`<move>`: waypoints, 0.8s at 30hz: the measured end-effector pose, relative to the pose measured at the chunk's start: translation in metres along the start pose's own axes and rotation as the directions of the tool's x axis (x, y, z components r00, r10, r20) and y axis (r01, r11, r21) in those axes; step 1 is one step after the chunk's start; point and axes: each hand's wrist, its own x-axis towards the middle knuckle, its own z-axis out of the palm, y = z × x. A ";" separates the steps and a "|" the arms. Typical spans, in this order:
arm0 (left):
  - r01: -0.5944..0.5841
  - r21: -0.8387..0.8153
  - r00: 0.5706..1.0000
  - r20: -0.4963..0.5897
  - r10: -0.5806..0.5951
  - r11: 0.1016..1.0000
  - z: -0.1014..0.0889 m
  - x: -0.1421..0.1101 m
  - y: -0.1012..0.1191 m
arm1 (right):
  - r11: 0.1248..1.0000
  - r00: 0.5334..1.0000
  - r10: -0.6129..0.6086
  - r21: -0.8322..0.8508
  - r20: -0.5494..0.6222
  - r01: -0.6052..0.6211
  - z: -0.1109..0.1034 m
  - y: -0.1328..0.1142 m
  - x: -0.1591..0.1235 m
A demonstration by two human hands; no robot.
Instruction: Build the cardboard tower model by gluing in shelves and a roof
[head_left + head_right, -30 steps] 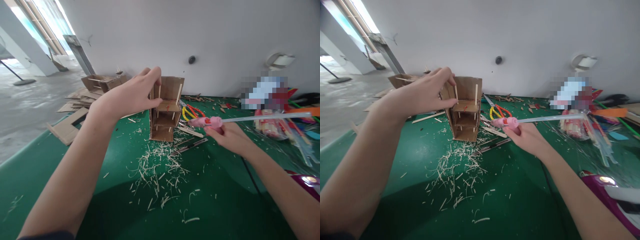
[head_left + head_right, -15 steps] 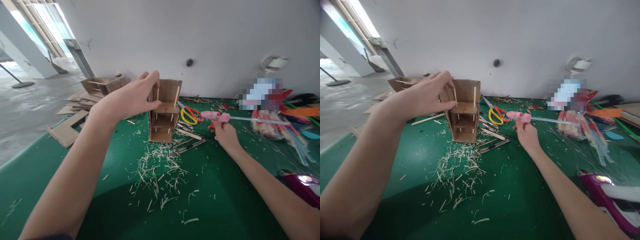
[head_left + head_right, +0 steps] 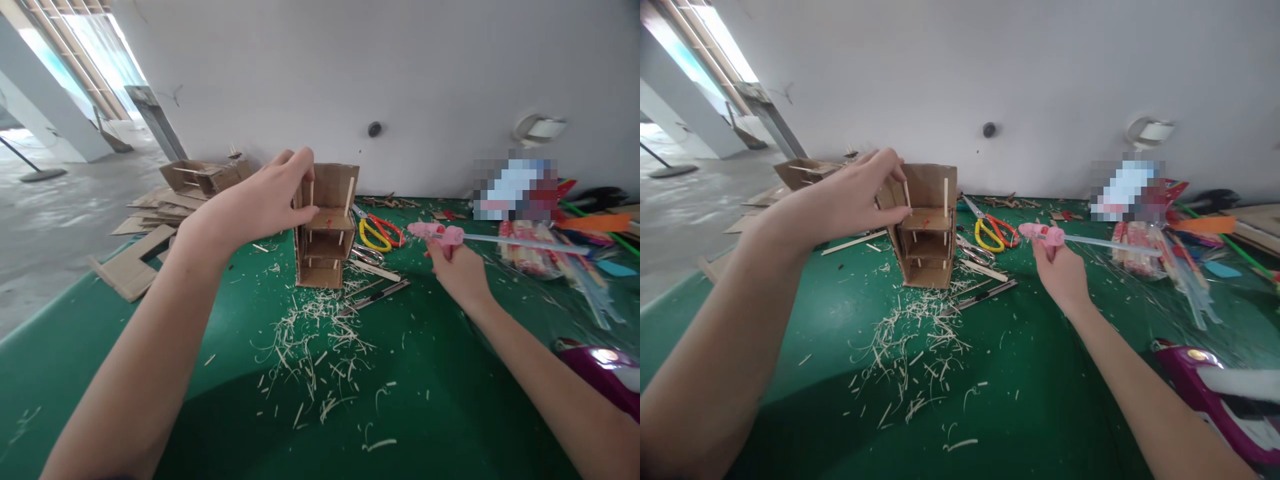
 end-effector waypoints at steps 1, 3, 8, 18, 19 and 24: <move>0.001 0.001 1.000 -0.001 -0.001 1.000 0.001 0.001 -0.001 | 1.000 1.000 -0.003 -0.003 0.005 0.003 -0.002 -0.001 -0.002; 0.010 0.005 1.000 -0.020 -0.010 1.000 0.003 0.003 -0.004 | 1.000 1.000 0.010 0.004 0.011 -0.010 -0.005 -0.004 -0.007; 0.019 0.000 0.999 -0.032 -0.019 1.000 0.006 0.006 -0.007 | 0.987 0.996 0.077 -0.144 0.050 -0.069 -0.009 -0.010 -0.018; 0.033 -0.006 0.999 -0.029 -0.033 0.999 0.005 0.005 -0.005 | 0.904 0.949 0.237 -0.406 0.209 -0.136 -0.025 -0.005 -0.025; 0.027 -0.010 0.999 -0.028 -0.028 1.000 0.005 0.005 -0.004 | 0.901 0.948 0.212 -0.422 0.236 -0.096 -0.029 -0.007 -0.025; 0.031 -0.012 0.999 -0.020 -0.031 0.999 0.003 0.005 -0.002 | 0.843 0.921 0.200 -0.538 0.334 0.013 -0.057 -0.018 -0.029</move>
